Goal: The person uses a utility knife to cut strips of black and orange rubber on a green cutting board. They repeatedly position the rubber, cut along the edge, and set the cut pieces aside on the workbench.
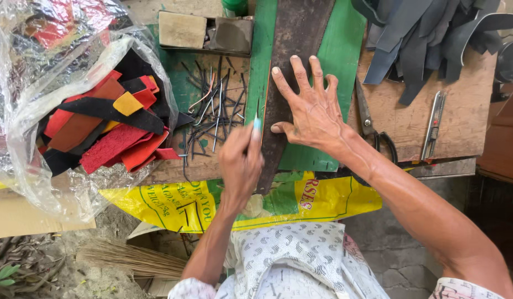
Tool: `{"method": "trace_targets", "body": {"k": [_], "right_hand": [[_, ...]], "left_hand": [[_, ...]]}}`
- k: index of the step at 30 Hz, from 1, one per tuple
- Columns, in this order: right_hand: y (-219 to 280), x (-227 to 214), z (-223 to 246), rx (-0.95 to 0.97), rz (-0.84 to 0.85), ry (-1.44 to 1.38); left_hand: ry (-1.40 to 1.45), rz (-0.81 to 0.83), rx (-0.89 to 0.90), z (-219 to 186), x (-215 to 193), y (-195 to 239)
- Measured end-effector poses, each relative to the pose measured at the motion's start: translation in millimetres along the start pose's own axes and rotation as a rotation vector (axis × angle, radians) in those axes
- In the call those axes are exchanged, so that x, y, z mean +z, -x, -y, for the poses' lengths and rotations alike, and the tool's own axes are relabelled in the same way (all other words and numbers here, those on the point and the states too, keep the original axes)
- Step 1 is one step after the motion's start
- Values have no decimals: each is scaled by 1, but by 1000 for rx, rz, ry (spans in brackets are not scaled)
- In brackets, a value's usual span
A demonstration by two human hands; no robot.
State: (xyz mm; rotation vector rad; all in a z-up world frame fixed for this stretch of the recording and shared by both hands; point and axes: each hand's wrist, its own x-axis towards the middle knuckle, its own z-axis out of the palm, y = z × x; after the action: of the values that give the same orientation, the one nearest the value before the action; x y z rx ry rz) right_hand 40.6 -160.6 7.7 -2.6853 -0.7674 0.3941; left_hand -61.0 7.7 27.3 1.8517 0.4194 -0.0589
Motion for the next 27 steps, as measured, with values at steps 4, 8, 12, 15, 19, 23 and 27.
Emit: {"method": "trace_targets", "body": {"k": [4, 8, 12, 15, 19, 23, 27], "right_hand": [[2, 4, -3, 8, -27, 9], [1, 4, -6, 13, -27, -13], [-1, 4, -6, 9, -34, -22], [0, 4, -7, 14, -20, -18], [-1, 3, -6, 17, -14, -20], [-2, 3, -5, 11, -11, -1], [-4, 2, -2, 25, 30, 53]], "left_hand": [[-43, -43, 152, 5, 30, -60], [-136, -51, 234, 11, 40, -79], [-187, -52, 264, 10, 40, -81], [-194, -43, 256, 9, 41, -83], [-225, -23, 262, 10, 39, -86], [-246, -3, 306, 13, 38, -84], [-288, 6, 354, 16, 39, -84]]}}
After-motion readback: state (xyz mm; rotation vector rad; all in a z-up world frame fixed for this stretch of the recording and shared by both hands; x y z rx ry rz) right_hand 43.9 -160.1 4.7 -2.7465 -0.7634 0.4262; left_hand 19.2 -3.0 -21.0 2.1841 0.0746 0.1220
